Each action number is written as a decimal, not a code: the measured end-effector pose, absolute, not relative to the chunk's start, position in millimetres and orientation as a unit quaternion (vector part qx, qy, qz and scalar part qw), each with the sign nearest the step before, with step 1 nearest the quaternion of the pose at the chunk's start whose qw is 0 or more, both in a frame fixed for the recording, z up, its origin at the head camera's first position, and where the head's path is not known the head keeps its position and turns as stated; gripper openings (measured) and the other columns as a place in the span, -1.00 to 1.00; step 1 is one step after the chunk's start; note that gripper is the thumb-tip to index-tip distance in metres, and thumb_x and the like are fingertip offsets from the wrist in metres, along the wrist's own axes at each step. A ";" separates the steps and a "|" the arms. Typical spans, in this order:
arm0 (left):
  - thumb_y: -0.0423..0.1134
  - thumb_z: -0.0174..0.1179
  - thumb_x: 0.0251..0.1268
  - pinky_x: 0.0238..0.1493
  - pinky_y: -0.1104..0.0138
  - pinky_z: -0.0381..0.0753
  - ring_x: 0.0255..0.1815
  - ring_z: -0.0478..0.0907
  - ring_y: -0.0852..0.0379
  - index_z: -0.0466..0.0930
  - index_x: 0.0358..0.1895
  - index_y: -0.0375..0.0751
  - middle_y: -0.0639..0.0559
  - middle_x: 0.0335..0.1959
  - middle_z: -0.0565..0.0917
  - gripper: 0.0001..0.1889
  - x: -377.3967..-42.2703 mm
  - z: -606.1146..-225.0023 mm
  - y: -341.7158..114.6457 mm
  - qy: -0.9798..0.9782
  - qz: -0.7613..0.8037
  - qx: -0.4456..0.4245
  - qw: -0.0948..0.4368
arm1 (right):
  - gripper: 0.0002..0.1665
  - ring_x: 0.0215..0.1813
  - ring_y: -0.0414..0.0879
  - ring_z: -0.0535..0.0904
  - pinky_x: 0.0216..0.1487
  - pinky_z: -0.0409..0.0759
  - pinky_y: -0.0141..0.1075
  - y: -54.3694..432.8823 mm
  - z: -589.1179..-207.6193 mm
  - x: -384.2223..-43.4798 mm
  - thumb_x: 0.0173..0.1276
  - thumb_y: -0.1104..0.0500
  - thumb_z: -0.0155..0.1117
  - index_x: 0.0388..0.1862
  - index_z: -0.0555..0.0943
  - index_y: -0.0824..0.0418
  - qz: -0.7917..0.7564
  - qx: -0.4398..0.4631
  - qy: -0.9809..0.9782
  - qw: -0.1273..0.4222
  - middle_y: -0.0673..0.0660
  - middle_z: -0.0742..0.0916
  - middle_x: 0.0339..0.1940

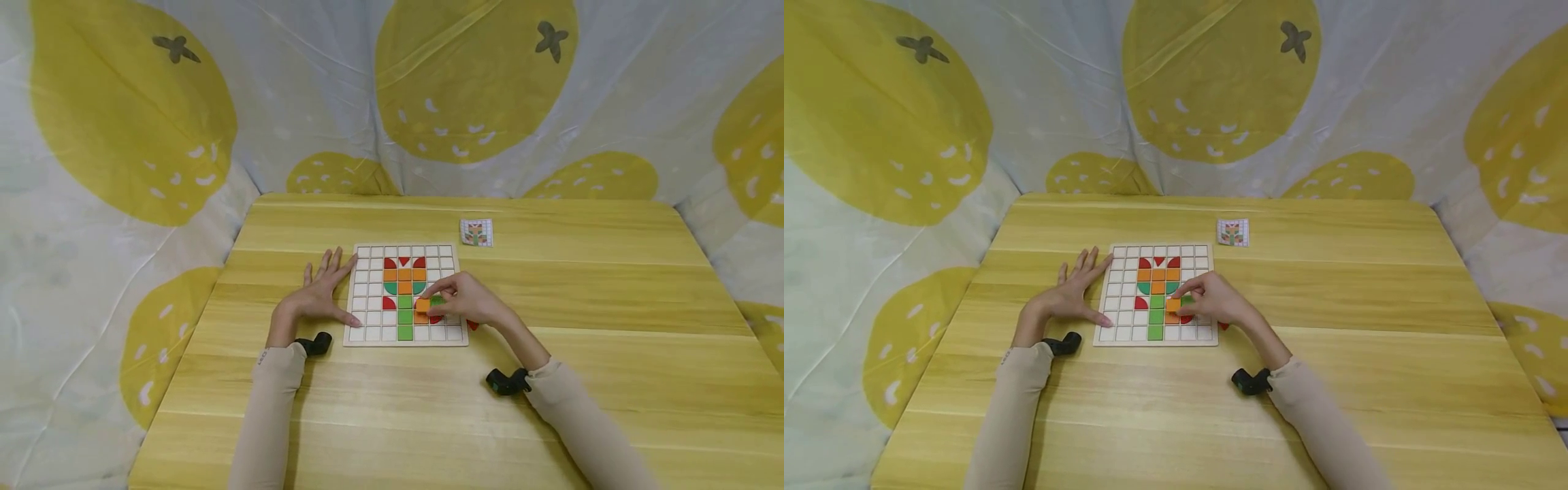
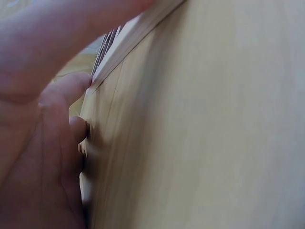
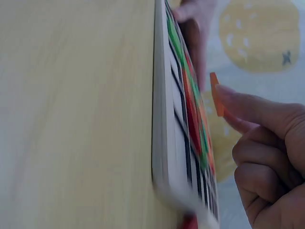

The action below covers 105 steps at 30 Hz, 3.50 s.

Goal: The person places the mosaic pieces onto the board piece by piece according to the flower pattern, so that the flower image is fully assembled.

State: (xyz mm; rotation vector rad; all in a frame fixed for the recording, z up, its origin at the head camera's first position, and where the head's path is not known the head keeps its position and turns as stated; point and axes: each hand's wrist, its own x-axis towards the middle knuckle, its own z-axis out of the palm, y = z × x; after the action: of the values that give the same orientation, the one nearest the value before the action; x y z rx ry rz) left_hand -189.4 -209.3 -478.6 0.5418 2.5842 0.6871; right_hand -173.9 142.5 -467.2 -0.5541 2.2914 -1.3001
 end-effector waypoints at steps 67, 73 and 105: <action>0.24 0.63 -0.13 0.53 -0.38 -0.67 0.70 -0.70 -0.25 -0.33 0.73 0.04 -0.22 0.71 -0.54 0.48 -187.5 -475.5 -208.3 0.924 0.257 0.186 0.213 | -0.57 -0.54 -0.24 0.07 -0.38 0.25 -0.41 256.5 -482.2 -173.9 0.16 0.22 0.64 0.03 0.77 0.23 -0.480 -0.189 0.813 0.268 -0.06 0.17 -0.64; 0.24 0.63 -0.13 0.53 -0.38 -0.67 0.70 -0.70 -0.24 -0.33 0.73 0.04 -0.22 0.71 -0.54 0.48 -187.9 -476.2 -209.1 0.924 0.257 0.187 0.212 | -0.62 -0.56 -0.27 0.12 -0.45 0.19 -0.41 249.6 -484.0 -174.5 0.18 0.25 0.60 -0.02 0.75 0.32 -0.475 -0.190 0.816 0.268 -0.07 0.25 -0.66; 0.25 0.63 -0.14 0.54 -0.37 -0.67 0.71 -0.67 -0.25 -0.33 0.73 0.04 -0.24 0.71 -0.52 0.48 -188.1 -475.2 -208.2 0.927 0.251 0.191 0.205 | -0.69 -0.56 -0.17 0.11 -0.47 0.15 -0.35 142.5 -469.3 -178.7 0.19 0.11 0.63 -0.10 0.82 0.15 -0.502 -0.130 0.835 0.185 -0.07 0.24 -0.67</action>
State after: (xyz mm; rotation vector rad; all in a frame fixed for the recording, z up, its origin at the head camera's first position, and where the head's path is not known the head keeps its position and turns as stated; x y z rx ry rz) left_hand -188.1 -208.2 -475.2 0.5324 2.5834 0.7006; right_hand -178.7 142.5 -469.3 -0.3663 2.3521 -1.4147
